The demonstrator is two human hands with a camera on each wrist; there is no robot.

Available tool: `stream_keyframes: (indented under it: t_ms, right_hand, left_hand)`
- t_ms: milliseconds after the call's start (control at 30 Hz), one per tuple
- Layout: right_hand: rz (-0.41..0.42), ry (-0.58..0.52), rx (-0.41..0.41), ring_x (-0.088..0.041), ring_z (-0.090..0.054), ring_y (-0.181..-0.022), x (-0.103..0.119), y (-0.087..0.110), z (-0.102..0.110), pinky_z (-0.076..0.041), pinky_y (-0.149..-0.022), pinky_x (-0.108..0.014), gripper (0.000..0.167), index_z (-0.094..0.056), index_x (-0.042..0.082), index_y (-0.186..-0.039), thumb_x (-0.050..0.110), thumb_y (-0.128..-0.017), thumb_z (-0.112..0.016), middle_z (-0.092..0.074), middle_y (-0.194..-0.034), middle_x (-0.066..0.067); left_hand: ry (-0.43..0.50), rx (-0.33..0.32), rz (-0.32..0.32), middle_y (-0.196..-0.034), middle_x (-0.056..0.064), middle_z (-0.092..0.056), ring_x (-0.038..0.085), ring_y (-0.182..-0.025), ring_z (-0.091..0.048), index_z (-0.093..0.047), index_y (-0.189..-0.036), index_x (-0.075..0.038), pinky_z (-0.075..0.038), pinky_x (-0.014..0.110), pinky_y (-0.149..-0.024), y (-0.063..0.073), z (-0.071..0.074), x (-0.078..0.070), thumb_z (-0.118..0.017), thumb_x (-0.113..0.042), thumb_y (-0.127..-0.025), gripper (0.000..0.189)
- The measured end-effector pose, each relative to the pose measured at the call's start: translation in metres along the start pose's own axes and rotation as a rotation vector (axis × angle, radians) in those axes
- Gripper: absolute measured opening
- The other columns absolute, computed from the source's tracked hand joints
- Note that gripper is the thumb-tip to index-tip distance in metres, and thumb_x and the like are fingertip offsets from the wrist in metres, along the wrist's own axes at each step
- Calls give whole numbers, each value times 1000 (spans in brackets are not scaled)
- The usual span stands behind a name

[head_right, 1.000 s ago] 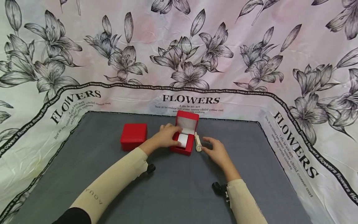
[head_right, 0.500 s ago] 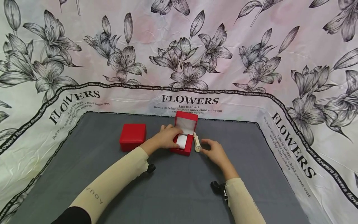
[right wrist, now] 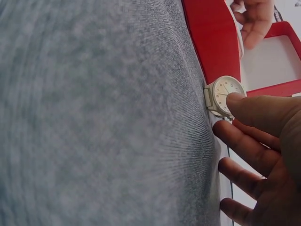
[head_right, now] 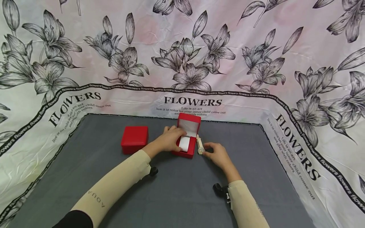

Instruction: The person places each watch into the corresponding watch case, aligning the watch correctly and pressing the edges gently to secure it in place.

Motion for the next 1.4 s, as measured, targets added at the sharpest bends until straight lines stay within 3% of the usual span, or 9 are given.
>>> stream_keyframes:
  t_ms: [333,567,800,967,1400]
  right_hand:
    - [9,-2,-11,-28,-66,-110,0,-1,-2,-48,-97,-51,30,-75,11,-119,20,-91,-78,-76,-109,-6]
    - [6,0,-29,-29,-66,-113,2,-3,-2,-48,-98,-52,26,-77,13,-115,21,-91,-78,-76,-113,-6]
    - [-24,-29,-48,-24,-65,-101,4,-2,-3,-49,-89,-44,20,-78,14,-110,22,-92,-78,-76,-107,-4]
    - [-30,-83,-60,-22,-62,-95,8,1,-4,-49,-82,-39,21,-77,12,-111,22,-93,-76,-76,-106,-5]
    - [-11,-176,-95,-24,-62,-104,19,6,2,-46,-92,-44,25,-75,8,-116,21,-94,-75,-75,-104,-7]
  left_hand:
    - [-73,6,-47,-139,1,-55,21,-123,-43,-57,-143,-22,-31,47,-95,-3,-2,-3,-81,-49,-83,70]
    - [-67,-38,-64,-136,2,-53,21,-121,-41,-56,-142,-24,-31,45,-94,0,-1,-3,-82,-48,-83,69]
    - [-94,-79,-53,-139,2,-53,22,-125,-41,-51,-144,-25,-31,47,-98,6,-1,-4,-80,-50,-84,71]
    - [-107,-116,-35,-138,2,-56,21,-123,-43,-51,-143,-19,-32,47,-97,8,-1,-5,-80,-51,-82,75]
    - [-49,-267,-44,-134,3,-54,22,-123,-44,-51,-138,-13,-33,48,-98,16,-4,-8,-84,-44,-77,76]
Point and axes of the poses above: each hand's wrist, its own y-axis away from the middle knuckle, its own z-axis out of the back of the hand, x = y × z, the point moved 4 cm from there along -y, towards the middle knuckle
